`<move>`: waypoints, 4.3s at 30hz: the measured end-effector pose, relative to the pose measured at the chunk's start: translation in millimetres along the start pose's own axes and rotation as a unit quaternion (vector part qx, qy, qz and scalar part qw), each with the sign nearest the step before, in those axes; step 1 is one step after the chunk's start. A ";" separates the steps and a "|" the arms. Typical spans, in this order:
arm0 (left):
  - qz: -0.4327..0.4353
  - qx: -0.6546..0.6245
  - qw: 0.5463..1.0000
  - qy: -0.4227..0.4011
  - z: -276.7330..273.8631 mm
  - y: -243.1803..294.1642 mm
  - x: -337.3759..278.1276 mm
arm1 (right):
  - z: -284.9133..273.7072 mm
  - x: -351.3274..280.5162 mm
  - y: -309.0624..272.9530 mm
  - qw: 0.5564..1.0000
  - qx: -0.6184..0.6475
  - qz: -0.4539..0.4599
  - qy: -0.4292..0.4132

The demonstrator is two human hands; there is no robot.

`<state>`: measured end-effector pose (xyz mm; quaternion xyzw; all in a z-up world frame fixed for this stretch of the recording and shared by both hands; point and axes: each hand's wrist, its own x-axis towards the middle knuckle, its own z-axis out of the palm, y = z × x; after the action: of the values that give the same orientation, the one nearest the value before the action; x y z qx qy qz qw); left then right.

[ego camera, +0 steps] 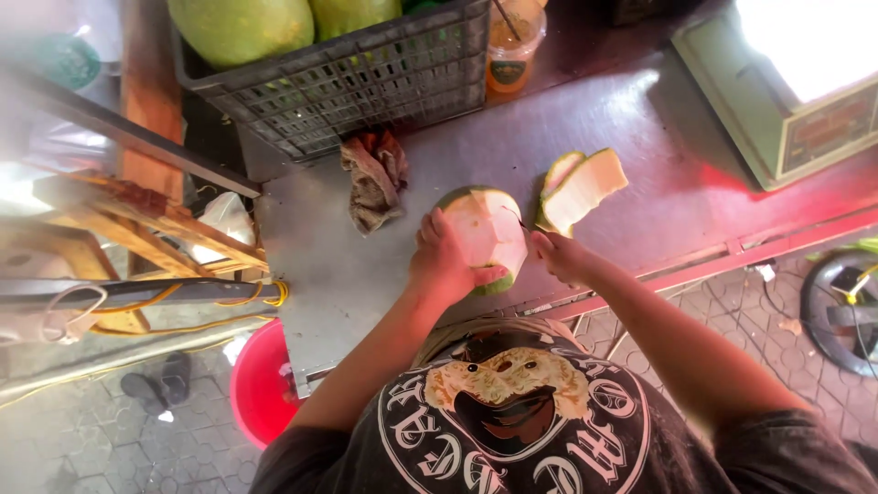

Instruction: Peeling a pomelo with a knife at a stall counter.

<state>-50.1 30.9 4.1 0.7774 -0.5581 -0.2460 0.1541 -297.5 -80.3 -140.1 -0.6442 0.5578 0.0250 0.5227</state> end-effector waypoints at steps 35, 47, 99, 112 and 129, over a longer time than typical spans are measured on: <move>-0.011 0.024 0.999 -0.048 -2.0 0.5 -2.4 | -2.8 35.0 -1.7 0.957 -0.234 -0.154 0.073; -0.015 -0.004 0.999 -0.032 -6.8 10.0 -4.2 | 28.4 24.2 28.3 0.979 -0.194 -0.051 -0.041; 0.047 -0.021 0.998 0.041 0.2 -27.6 -25.8 | 98.8 5.2 44.0 0.970 -0.128 -0.156 0.135; 0.189 -0.260 0.942 -0.092 -32.0 -120.9 35.6 | 68.4 -32.2 25.8 0.968 -0.169 -0.152 0.108; 0.003 -0.056 0.997 -0.048 -11.3 -41.4 -22.1 | 48.2 -152.7 -64.1 0.918 -0.118 -0.299 0.232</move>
<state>-16.7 65.0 -3.1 0.7534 -0.5520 -0.3134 0.1717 -280.7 48.5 -26.6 -0.8254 0.4381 -0.2173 0.2821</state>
